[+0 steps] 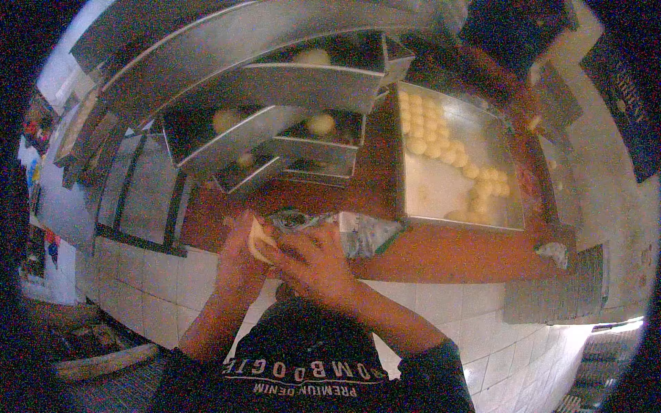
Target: The person greases a large metal baking tray using a brush, then shapes pieces of dough by hand and places them onto the trays.
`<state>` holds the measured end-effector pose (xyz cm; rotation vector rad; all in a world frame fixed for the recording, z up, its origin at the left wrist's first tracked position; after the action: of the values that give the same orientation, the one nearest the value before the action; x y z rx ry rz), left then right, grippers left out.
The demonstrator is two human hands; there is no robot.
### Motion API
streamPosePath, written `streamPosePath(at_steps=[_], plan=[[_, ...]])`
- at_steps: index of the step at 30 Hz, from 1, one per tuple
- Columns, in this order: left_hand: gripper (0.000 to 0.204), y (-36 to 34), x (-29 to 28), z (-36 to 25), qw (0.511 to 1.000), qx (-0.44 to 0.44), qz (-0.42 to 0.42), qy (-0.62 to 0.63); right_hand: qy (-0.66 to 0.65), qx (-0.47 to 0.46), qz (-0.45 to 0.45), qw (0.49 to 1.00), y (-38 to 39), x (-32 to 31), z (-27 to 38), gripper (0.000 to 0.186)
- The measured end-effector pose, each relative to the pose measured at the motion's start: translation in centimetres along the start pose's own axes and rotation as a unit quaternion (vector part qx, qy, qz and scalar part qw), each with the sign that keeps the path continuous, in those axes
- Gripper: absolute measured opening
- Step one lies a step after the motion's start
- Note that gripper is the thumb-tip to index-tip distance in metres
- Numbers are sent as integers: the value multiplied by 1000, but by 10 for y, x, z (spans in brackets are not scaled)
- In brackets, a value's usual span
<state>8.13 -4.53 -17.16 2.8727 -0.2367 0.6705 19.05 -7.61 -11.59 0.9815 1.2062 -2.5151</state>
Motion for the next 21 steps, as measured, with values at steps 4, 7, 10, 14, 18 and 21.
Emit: streamPosePath(at_steps=[4,7,10,14,18,21], plan=[[30,4,-2,12,984,-91,-28,-148,-13,39,21,999,2,-11,-6,37],[32,14,12,-2,930,67,20,-361,-248,198,-26,948,4,-12,-33,27],[35,18,26,-12,830,214,51,-513,-399,266,-17,877,11,2,-57,20],[38,5,-4,15,966,-87,-4,-243,-351,312,-25,882,18,11,-62,20],[42,6,-16,25,983,-148,15,-105,-63,50,18,997,-5,-7,-7,19],[45,10,-8,21,959,-110,-2,-261,-147,108,5,983,0,-7,-24,22]])
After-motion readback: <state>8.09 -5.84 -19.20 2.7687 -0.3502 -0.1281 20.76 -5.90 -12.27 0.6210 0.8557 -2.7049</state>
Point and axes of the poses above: each hand's wrist, its own y-axis away from the middle knuckle, its own x-axis out of the palm, z = x × y, the point moved 7 cm from there along -y, towards the middle knuckle, and after that the axes turned 8 degrees about -y, right-handed, at the moved point
